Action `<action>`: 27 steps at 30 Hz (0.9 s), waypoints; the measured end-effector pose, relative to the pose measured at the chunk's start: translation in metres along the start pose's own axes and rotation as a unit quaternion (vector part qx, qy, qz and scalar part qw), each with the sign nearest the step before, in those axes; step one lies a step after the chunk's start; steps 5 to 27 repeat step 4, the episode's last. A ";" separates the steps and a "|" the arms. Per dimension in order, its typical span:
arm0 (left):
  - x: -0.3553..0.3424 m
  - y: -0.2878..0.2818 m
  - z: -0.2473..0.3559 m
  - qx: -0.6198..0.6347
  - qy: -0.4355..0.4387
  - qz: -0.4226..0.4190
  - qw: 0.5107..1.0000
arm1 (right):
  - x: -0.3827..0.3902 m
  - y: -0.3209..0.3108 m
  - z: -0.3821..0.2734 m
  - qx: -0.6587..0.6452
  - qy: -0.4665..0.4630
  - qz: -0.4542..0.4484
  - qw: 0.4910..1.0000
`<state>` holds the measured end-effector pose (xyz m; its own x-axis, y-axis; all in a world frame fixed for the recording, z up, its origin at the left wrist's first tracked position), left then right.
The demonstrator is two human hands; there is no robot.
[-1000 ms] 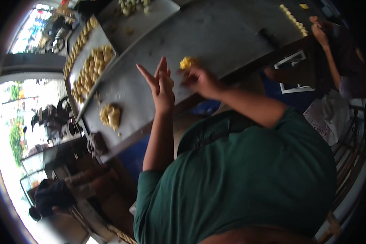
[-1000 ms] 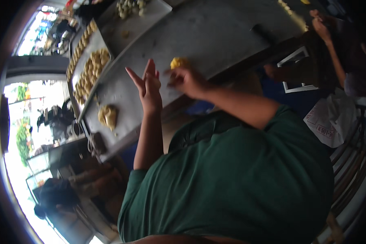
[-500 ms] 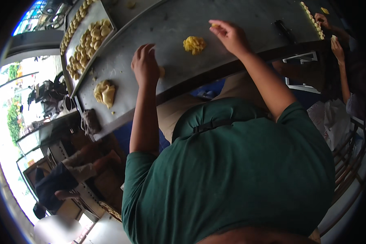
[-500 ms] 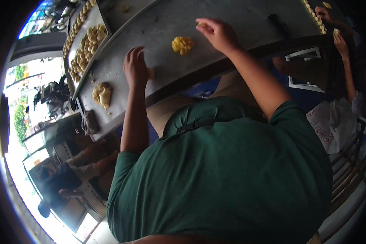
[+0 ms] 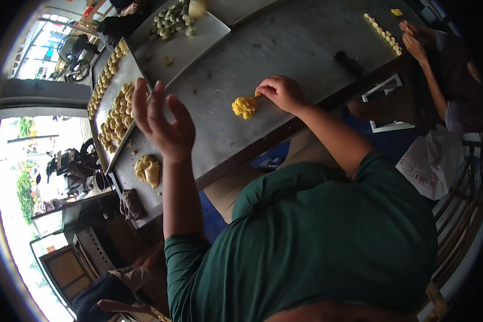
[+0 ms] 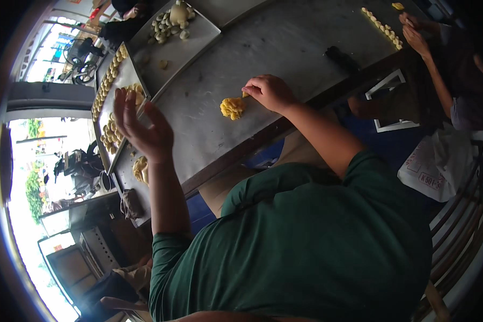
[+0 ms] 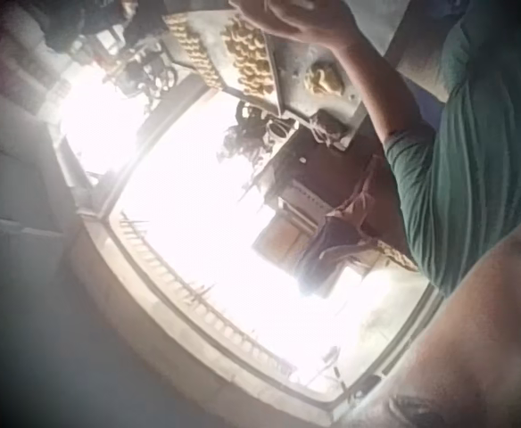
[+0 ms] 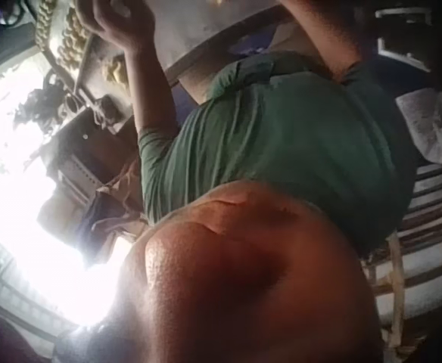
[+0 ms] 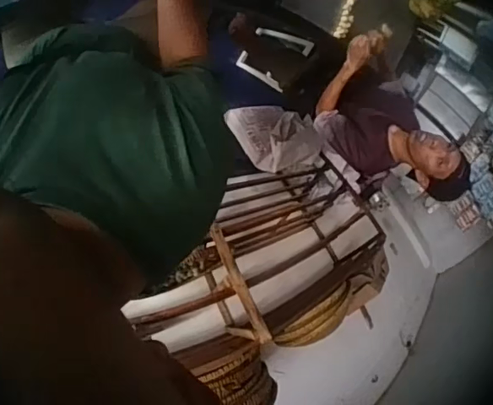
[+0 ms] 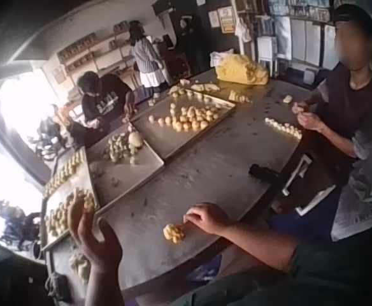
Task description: The person shapes small pieces of yellow dough by hand at a table, placing the finished balls onto a metal tray alongside other prepared dough pieces.
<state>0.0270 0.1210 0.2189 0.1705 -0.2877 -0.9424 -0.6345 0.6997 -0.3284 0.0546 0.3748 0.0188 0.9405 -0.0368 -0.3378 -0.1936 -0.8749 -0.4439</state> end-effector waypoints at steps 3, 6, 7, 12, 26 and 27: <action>-0.034 -0.022 -0.013 -0.073 -0.035 -0.053 0.995 | 0.004 -0.007 0.000 0.001 -0.037 0.063 0.997; -0.032 -0.037 -0.040 -0.066 -0.095 -0.074 0.991 | 0.006 -0.023 -0.004 -0.116 0.000 0.129 0.985; -0.032 -0.037 -0.040 -0.066 -0.095 -0.074 0.991 | 0.006 -0.023 -0.004 -0.116 0.000 0.129 0.985; -0.032 -0.037 -0.040 -0.066 -0.095 -0.074 0.991 | 0.006 -0.023 -0.004 -0.116 0.000 0.129 0.985; -0.032 -0.037 -0.040 -0.066 -0.095 -0.074 0.991 | 0.006 -0.023 -0.004 -0.116 0.000 0.129 0.985; -0.032 -0.037 -0.040 -0.066 -0.095 -0.074 0.991 | 0.006 -0.023 -0.004 -0.116 0.000 0.129 0.985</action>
Point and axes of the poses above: each hand's wrist, its own x-axis away from the middle knuckle, its own y-axis out of the palm, z = x × y, the point moved 5 cm from there along -x, towards the middle knuckle, and after that the axes turned 10 degrees about -x, right-handed, at the moved point
